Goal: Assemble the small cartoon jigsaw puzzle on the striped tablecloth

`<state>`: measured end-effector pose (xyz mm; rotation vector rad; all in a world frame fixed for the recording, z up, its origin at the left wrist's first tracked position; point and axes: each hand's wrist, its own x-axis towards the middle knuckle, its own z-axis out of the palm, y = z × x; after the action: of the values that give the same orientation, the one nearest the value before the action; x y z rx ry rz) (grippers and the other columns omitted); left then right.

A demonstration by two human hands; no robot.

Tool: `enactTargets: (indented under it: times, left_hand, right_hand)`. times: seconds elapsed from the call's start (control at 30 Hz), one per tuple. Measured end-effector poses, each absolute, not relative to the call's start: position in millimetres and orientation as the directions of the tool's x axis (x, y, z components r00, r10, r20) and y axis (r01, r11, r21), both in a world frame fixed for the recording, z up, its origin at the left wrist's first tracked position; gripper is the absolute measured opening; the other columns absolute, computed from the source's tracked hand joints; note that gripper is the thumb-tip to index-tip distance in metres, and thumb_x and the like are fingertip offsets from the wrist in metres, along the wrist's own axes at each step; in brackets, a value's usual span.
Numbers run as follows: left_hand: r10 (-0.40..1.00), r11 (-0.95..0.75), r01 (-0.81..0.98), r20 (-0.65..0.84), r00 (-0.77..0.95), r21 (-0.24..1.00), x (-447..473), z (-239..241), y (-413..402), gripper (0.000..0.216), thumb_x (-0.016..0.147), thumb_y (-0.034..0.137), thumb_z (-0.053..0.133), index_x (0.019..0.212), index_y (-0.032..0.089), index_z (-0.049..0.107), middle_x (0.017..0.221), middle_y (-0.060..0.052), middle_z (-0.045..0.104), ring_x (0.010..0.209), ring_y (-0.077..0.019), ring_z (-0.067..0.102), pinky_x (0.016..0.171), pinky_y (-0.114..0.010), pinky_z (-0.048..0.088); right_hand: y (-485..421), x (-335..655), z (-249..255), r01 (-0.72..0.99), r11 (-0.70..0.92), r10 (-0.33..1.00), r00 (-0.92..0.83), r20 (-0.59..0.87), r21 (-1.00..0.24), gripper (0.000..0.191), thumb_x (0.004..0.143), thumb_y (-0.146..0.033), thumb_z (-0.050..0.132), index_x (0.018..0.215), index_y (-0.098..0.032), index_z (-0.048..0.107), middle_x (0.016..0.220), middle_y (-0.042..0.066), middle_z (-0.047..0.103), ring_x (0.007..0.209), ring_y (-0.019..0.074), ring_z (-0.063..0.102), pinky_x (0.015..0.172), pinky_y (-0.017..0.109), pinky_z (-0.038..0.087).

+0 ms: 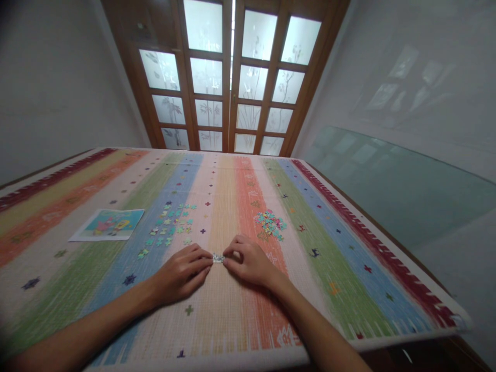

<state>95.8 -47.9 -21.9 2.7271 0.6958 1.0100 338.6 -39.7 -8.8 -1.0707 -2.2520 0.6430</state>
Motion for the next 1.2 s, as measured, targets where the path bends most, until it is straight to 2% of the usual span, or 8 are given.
enactTargets:
  times: [0.27,0.57,0.77,1.0,1.2]
  left_hand:
    - [0.468,-0.884,0.366,0.568,0.677,0.291,94.7,-23.5,-47.7,0.020,0.100,0.013,0.050,0.102,0.014,0.069,0.097,-0.009,0.070,0.086,-0.0201,0.057,0.077,-0.036,0.052]
    - [0.467,-0.884,0.367,0.565,0.680,0.289,95.2,-23.5,-47.6,0.020,0.100,0.013,0.050,0.104,0.014,0.069,0.099,-0.010,0.070,0.086,-0.0200,0.057,0.077,-0.035,0.052]
    - [0.475,-0.880,0.376,0.559,0.680,0.291,95.0,-22.9,-47.9,0.021,0.100,0.013,0.049,0.104,0.015,0.069,0.097,-0.009,0.070,0.086,-0.0199,0.058,0.076,-0.035,0.052]
    - [0.468,-0.883,0.375,0.563,0.681,0.282,95.3,-22.1,-47.7,0.020,0.100,0.014,0.049,0.103,0.015,0.069,0.097,-0.009,0.070,0.085,-0.0198,0.058,0.076,-0.035,0.052]
    - [0.466,-0.884,0.385,0.558,0.686,0.265,93.4,-22.0,-48.7,0.021,0.099,0.013,0.049,0.103,0.015,0.070,0.098,-0.009,0.072,0.084,-0.0203,0.058,0.076,-0.036,0.052]
  right_hand:
    - [-39.3,337.3,-10.4,0.558,0.580,0.800,-0.526,0.288,-0.594,0.007,0.085,-0.014,0.067,0.086,-0.018,0.072,0.084,0.004,0.062,0.080,0.0174,0.057,0.073,0.031,0.043]
    - [-40.5,333.9,-14.3,0.556,0.543,0.826,-0.489,0.280,-0.630,0.001,0.085,-0.018,0.068,0.084,-0.018,0.069,0.084,0.004,0.060,0.079,0.0172,0.056,0.071,0.031,0.042]
    - [-39.6,335.6,-9.2,0.550,0.541,0.824,-0.499,0.269,-0.637,0.006,0.087,-0.017,0.068,0.082,-0.019,0.071,0.082,0.002,0.060,0.080,0.0171,0.057,0.073,0.031,0.042]
    - [-39.0,335.3,-11.6,0.551,0.547,0.821,-0.499,0.277,-0.630,0.007,0.085,-0.014,0.067,0.081,-0.019,0.071,0.083,0.003,0.061,0.080,0.0169,0.057,0.073,0.031,0.043]
    - [-39.5,336.6,-12.4,0.517,0.542,0.819,-0.502,0.278,-0.663,0.016,0.080,-0.007,0.064,0.086,-0.019,0.073,0.085,0.003,0.063,0.079,0.0160,0.057,0.071,0.029,0.044]
